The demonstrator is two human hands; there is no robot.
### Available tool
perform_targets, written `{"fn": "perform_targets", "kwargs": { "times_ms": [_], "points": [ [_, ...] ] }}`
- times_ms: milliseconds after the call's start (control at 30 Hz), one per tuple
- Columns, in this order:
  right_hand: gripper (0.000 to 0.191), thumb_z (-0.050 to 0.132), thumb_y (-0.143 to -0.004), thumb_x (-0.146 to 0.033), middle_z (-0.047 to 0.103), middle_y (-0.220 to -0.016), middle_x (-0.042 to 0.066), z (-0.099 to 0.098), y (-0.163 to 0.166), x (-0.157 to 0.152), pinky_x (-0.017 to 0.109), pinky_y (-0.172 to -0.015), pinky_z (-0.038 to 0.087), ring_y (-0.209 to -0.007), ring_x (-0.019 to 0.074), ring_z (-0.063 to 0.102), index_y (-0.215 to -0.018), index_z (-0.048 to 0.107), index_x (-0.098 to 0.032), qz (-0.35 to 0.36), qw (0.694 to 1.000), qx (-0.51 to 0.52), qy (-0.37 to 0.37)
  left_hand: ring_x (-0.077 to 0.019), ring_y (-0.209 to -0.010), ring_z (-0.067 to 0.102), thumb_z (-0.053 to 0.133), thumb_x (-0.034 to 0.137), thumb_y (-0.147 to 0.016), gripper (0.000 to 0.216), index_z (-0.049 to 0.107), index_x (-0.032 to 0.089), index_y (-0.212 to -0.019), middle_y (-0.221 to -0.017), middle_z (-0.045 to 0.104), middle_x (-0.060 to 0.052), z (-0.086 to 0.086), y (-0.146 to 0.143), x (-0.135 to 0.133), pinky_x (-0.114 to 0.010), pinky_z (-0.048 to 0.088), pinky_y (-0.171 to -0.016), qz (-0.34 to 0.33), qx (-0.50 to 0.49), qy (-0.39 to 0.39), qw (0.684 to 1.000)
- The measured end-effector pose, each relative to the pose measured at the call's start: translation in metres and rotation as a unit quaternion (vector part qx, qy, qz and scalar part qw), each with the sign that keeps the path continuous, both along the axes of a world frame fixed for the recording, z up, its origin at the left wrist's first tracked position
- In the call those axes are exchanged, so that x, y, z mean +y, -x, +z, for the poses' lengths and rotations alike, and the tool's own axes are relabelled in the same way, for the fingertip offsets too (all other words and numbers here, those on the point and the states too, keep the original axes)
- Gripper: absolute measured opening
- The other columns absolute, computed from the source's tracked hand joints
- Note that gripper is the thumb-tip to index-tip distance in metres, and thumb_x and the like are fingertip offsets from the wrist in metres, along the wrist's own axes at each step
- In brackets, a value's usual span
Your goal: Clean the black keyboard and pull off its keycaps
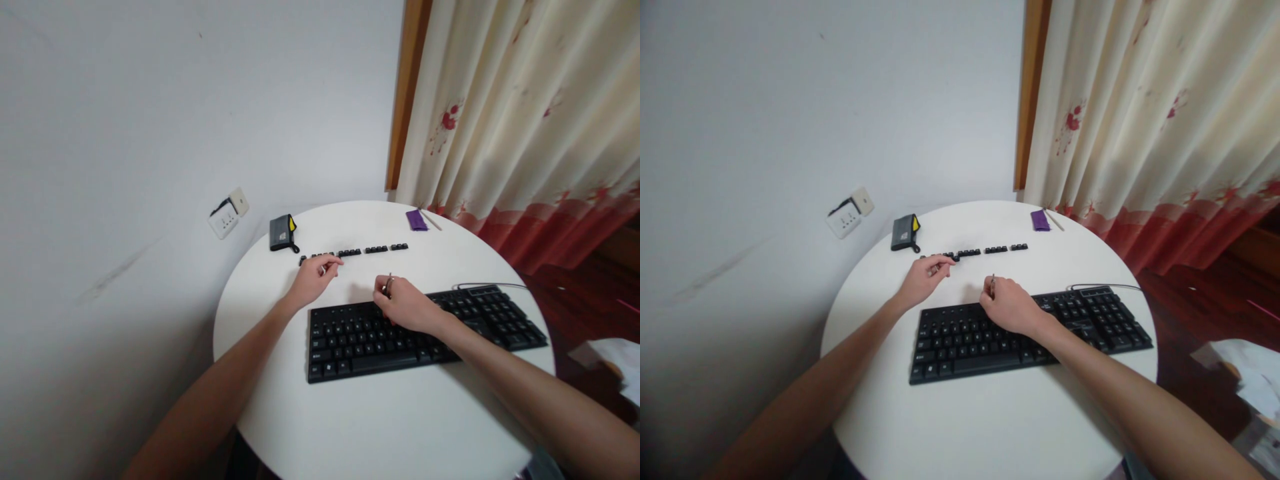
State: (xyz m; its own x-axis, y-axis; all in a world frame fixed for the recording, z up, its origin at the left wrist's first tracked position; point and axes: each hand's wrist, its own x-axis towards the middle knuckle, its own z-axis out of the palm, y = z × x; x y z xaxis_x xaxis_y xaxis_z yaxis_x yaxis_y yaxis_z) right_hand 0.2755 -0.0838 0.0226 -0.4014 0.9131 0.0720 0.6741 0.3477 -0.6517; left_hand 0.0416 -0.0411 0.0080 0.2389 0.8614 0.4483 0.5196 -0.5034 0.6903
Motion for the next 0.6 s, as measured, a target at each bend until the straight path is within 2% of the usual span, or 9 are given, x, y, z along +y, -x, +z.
{"fn": "perform_targets", "kwargs": {
  "times_ms": [200,367,533,600],
  "points": [
    [0.013,0.046,-0.085,-0.017,0.061,-0.056,0.001,-0.003,0.001,0.001,0.025,-0.05,0.035,-0.043,0.012,0.053,-0.073,0.051,-0.02,-0.006,0.999,0.02,0.029,-0.0114,-0.063,0.056,0.054,0.023,-0.089,0.018,0.07,0.017,-0.094,-0.07,0.065,0.0,0.0,0.0,0.0,-0.021,0.04,-0.056,0.001,-0.005,0.003,1.0],
    [0.016,0.04,-0.088,-0.02,0.06,-0.051,0.0,-0.013,0.001,0.009,0.024,-0.04,0.037,-0.036,0.0139,0.055,-0.074,0.047,-0.021,-0.003,0.988,0.092,0.126,-0.0116,-0.063,0.057,0.054,0.024,-0.089,0.019,0.07,0.017,-0.094,-0.072,0.066,-0.001,0.0,0.0,0.0,-0.021,0.04,-0.056,0.0,-0.009,0.009,1.0],
    [0.015,0.04,-0.086,-0.019,0.057,-0.045,-0.001,-0.021,-0.001,0.02,0.022,-0.03,0.031,-0.029,0.0137,0.05,-0.071,0.042,-0.022,-0.043,0.963,0.153,0.217,-0.0127,-0.066,0.059,0.054,0.026,-0.089,0.019,0.07,0.017,-0.094,-0.073,0.066,-0.002,-0.002,0.001,0.001,-0.022,0.043,-0.059,0.002,-0.019,0.016,1.0],
    [0.016,0.04,-0.085,-0.019,0.057,-0.044,-0.001,-0.021,-0.002,0.022,0.021,-0.028,0.028,-0.028,0.0134,0.048,-0.07,0.042,-0.022,-0.042,0.957,0.173,0.23,-0.013,-0.067,0.06,0.054,0.026,-0.089,0.019,0.07,0.017,-0.094,-0.073,0.066,-0.002,-0.002,0.001,0.002,-0.023,0.044,-0.06,0.001,-0.022,0.019,1.0]
  ]
}}
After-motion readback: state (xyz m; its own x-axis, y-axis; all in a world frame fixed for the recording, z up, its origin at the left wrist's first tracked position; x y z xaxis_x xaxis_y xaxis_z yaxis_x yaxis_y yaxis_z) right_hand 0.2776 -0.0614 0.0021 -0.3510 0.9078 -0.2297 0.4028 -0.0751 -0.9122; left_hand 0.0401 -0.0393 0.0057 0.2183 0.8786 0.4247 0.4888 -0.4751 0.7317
